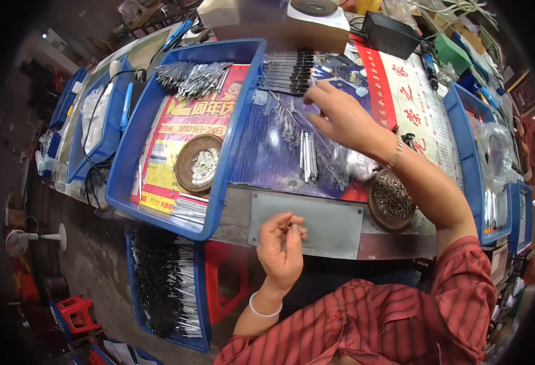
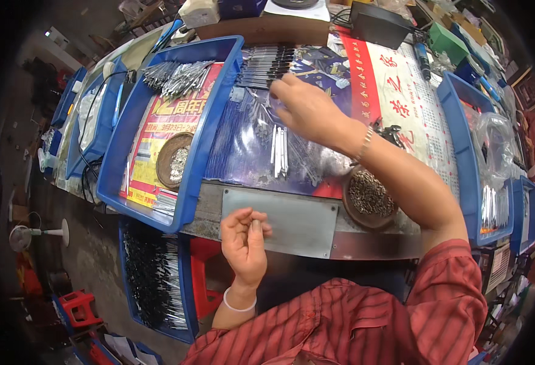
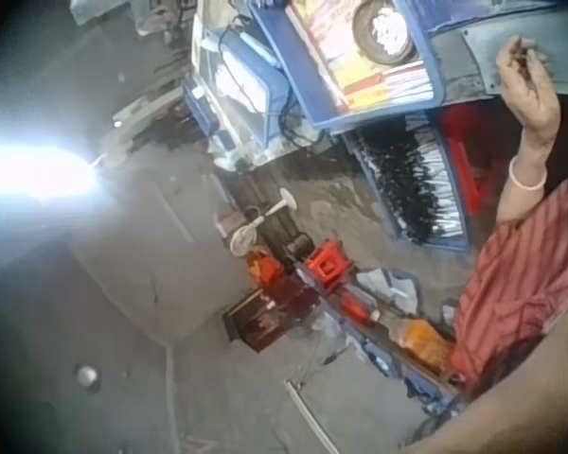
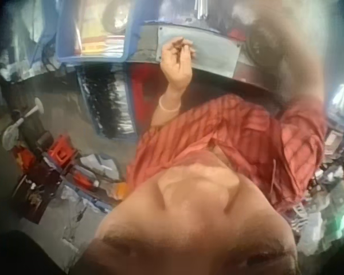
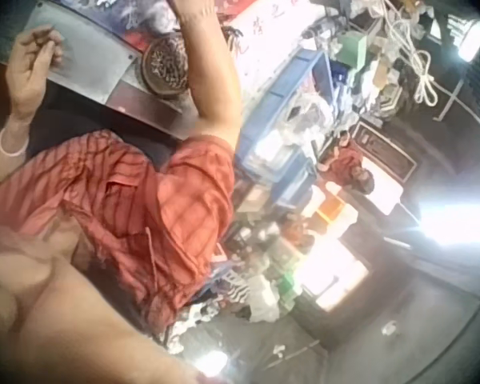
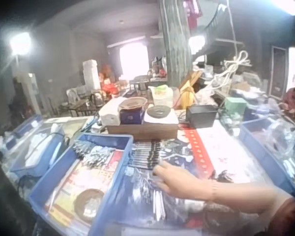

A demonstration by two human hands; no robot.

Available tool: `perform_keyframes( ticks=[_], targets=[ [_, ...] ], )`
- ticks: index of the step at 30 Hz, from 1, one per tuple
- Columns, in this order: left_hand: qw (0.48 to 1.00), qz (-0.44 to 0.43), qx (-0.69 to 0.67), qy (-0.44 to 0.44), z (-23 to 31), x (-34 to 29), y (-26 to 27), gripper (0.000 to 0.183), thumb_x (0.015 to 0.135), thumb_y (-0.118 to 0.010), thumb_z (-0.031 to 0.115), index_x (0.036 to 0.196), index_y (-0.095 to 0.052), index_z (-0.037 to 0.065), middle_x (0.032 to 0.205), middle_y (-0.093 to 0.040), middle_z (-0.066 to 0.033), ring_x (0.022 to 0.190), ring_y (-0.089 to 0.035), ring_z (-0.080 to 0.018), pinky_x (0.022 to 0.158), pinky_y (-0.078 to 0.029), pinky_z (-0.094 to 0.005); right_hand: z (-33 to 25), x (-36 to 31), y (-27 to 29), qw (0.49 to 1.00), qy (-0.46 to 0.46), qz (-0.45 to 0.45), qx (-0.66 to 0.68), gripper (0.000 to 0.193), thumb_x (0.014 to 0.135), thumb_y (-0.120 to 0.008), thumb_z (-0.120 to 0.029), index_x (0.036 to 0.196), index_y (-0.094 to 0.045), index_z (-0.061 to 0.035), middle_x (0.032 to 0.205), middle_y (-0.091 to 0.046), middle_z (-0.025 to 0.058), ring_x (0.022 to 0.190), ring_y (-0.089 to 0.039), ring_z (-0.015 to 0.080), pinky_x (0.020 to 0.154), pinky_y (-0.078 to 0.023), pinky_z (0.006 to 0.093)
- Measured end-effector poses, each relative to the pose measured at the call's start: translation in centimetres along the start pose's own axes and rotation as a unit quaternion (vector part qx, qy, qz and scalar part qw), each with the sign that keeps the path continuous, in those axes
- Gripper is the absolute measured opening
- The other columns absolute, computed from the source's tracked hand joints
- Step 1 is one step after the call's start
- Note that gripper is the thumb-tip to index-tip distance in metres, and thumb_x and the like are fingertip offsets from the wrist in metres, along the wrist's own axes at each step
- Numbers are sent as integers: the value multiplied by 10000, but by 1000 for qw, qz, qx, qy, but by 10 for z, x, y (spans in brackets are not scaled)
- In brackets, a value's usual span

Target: The person assembles small metal pins, plastic housings, and washers by hand at a workstation.

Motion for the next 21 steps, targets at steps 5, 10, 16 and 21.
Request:
perform_keyframes(
  ticks=[5,10,16,21],
  targets=[
    [994,-29,-28,98,4,10,1,174,902,-457,14,1072,-474,-17,925,-574,-95,708,-538,-80,630,-479,-212,-46,-76,76,995,-25,-54,76,198,789,-594,-99,951,-525,-9,878,-527,153,753,-576,318,678,-468,383],
    [987,-88,108,75,6,46,-8,158,891,-503,53,1022,-533,-30,890,-591,-63,697,-520,-59,592,-448,-191,-67,-164,110,983,-101,-20,155,187,775,-616,-49,939,-533,-11,840,-524,112,701,-580,240,640,-472,320],
    [912,-112,391,-61,-7,116,-35,257,800,-549,104,1033,-572,-3,880,-641,-194,820,-615,-336,752,-465,-395,-63,-248,88,961,-161,41,221,141,770,-620,2,892,-549,-2,833,-549,102,706,-576,212,628,-465,294],
    [839,-167,518,-2,-25,143,-53,352,750,-537,99,1095,-540,30,943,-630,-225,926,-589,-394,804,-449,-447,-47,-286,75,950,-208,81,217,74,774,-598,20,837,-560,8,799,-559,127,714,-568,276,635,-456,321]
  ],
)
Point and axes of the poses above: each hand's wrist, its own x-axis towards the middle knuckle, its own y-axis out of the back of the hand, z = x × y, the point moved 5 cm from there along x, towards the middle knuckle
